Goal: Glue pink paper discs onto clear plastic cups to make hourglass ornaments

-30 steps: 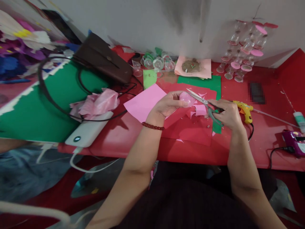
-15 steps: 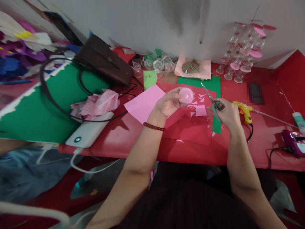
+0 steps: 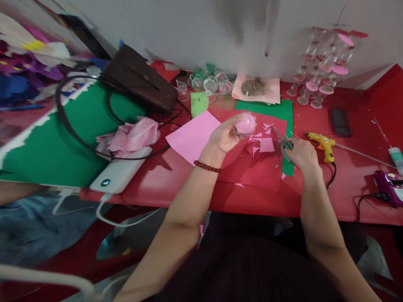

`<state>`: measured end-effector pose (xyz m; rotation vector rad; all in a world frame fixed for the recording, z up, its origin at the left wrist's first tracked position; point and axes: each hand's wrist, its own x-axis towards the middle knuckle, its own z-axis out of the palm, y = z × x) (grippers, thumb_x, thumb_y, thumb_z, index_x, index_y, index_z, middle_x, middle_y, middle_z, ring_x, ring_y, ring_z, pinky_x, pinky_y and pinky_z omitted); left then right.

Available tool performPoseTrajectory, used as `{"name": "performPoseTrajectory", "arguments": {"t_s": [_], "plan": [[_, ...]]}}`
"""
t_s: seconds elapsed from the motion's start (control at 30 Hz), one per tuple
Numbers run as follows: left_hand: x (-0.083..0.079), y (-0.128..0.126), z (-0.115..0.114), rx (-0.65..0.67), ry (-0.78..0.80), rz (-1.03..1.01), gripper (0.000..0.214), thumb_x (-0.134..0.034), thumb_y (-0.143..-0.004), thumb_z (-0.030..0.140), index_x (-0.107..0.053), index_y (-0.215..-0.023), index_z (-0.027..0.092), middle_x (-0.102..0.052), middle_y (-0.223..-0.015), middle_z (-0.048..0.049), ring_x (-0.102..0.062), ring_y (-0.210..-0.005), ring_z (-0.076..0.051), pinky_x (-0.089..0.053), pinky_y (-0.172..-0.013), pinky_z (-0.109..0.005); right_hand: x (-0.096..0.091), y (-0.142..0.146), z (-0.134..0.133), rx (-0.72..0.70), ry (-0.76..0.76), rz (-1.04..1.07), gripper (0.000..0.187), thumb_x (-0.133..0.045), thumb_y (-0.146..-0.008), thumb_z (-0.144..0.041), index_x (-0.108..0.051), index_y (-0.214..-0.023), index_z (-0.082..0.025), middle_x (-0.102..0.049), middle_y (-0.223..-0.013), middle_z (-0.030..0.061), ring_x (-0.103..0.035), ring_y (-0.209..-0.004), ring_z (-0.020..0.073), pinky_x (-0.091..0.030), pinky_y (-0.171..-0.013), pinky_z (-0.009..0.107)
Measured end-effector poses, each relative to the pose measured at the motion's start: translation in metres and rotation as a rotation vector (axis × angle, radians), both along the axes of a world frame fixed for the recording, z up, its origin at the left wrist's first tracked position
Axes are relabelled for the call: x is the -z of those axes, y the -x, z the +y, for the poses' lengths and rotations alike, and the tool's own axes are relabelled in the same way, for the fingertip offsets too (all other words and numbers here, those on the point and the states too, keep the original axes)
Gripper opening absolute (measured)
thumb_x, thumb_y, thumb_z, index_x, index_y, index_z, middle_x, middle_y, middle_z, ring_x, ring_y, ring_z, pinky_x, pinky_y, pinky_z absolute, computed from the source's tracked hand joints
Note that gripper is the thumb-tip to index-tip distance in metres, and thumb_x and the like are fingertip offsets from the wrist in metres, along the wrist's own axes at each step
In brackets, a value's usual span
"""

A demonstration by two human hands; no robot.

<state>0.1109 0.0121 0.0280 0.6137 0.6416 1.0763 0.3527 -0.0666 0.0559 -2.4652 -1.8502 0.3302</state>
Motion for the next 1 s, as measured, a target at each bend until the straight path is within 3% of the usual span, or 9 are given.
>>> {"name": "performPoseTrajectory", "arguments": {"t_s": [0.17, 0.3, 0.53, 0.83, 1.0], "plan": [[-0.001, -0.004, -0.001, -0.058, 0.026, 0.013, 0.021, -0.078, -0.087, 0.022, -0.077, -0.106, 0.013, -0.084, -0.101, -0.0084, -0.081, -0.096, -0.019, -0.067, -0.087, -0.028, -0.004, 0.003, -0.001, 0.006, 0.056, -0.044, 0.039, -0.056, -0.097, -0.028, -0.075, -0.131, -0.021, -0.080, -0.124, 0.0185, -0.077, -0.113, 0.0368, -0.055, -0.084, 0.039], [0.001, -0.007, -0.002, -0.053, 0.018, 0.017, 0.022, -0.081, -0.087, 0.024, -0.078, -0.106, 0.013, -0.084, -0.107, -0.0102, -0.080, -0.104, -0.022, -0.067, -0.094, -0.032, -0.005, 0.005, -0.001, 0.000, 0.098, -0.072, 0.037, -0.055, -0.098, -0.030, -0.074, -0.129, -0.021, -0.079, -0.127, 0.0180, -0.075, -0.118, 0.0384, -0.056, -0.086, 0.041], [0.004, -0.009, -0.007, 0.066, -0.059, -0.001, 0.022, -0.083, -0.088, 0.022, -0.078, -0.109, 0.015, -0.082, -0.119, -0.0108, -0.077, -0.117, -0.026, -0.065, -0.104, -0.042, -0.006, 0.007, -0.004, -0.013, 0.117, -0.105, 0.040, -0.053, -0.099, -0.031, -0.072, -0.133, -0.021, -0.077, -0.130, 0.0187, -0.075, -0.120, 0.0397, -0.058, -0.087, 0.044], [0.012, -0.017, -0.010, 0.149, -0.091, 0.008, 0.028, -0.087, -0.085, 0.020, -0.081, -0.112, 0.019, -0.080, -0.123, -0.0079, -0.076, -0.113, -0.024, -0.066, -0.102, -0.042, -0.006, 0.012, -0.007, -0.029, 0.125, -0.125, 0.042, -0.052, -0.101, -0.031, -0.071, -0.136, -0.021, -0.078, -0.128, 0.0200, -0.076, -0.117, 0.0400, -0.058, -0.085, 0.044], [0.013, -0.022, -0.015, 0.174, -0.102, 0.042, 0.036, -0.088, -0.083, 0.020, -0.081, -0.118, 0.021, -0.079, -0.124, -0.0072, -0.077, -0.114, -0.024, -0.065, -0.103, -0.042, -0.006, 0.008, -0.008, -0.021, 0.087, -0.140, 0.036, -0.057, -0.101, -0.032, -0.077, -0.130, -0.027, -0.080, -0.121, 0.0170, -0.077, -0.110, 0.0377, -0.056, -0.082, 0.042]]}}
